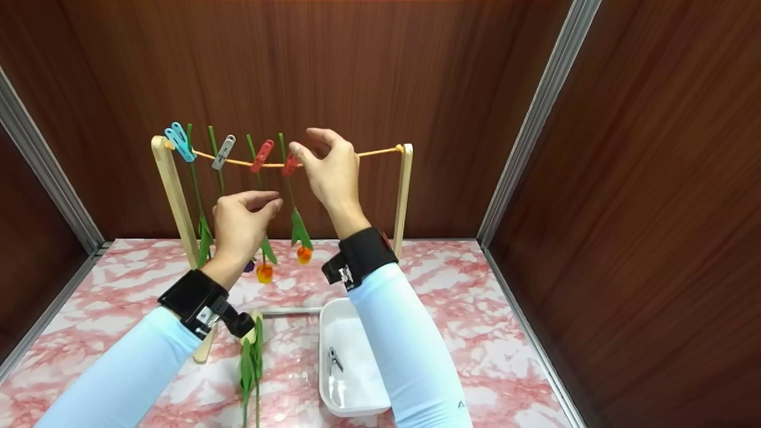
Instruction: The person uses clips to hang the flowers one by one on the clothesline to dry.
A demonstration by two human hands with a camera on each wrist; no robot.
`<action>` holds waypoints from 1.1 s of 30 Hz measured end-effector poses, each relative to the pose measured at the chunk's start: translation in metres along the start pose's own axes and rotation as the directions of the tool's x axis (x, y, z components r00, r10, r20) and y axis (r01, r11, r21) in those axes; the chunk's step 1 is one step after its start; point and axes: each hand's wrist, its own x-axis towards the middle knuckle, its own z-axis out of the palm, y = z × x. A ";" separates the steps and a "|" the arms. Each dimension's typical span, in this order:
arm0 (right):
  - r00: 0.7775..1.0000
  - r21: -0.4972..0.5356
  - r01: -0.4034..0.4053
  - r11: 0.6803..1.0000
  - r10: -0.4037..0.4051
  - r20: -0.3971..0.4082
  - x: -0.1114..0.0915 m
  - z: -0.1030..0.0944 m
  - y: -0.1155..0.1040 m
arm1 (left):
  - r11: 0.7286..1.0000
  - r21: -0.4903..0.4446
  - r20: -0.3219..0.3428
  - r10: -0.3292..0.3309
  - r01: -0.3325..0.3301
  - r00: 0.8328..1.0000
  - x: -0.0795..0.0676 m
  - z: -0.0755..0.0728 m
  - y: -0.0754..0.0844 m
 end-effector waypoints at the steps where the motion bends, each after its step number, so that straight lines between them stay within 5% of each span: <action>1: 1.000 0.010 0.019 1.000 -0.019 -0.019 -0.001 -0.002 0.002 | 1.000 -0.001 -0.003 0.014 -0.014 1.000 -0.002 -0.003 0.000; 10: 0.989 0.130 0.107 0.986 -0.092 -0.118 -0.045 -0.036 0.029 | 0.991 0.005 -0.029 0.135 -0.134 0.990 -0.029 -0.045 -0.010; 14: 0.996 0.185 0.044 0.982 -0.029 -0.085 -0.073 -0.051 0.053 | 0.990 -0.031 -0.011 0.140 -0.140 0.990 -0.048 -0.062 -0.019; 22: 0.991 0.096 -0.124 0.988 0.118 0.059 -0.124 -0.058 0.100 | 0.977 -0.044 0.036 0.209 -0.208 0.977 -0.080 -0.075 -0.039; 29: 0.906 -0.064 -0.229 0.971 0.237 0.351 -0.163 -0.056 0.145 | 0.980 0.004 0.077 0.200 -0.200 0.977 -0.114 -0.067 -0.071; 33: 0.881 -0.102 -0.215 0.971 0.238 0.409 -0.173 -0.055 0.163 | 0.980 0.022 0.100 0.193 -0.196 0.976 -0.132 -0.060 -0.090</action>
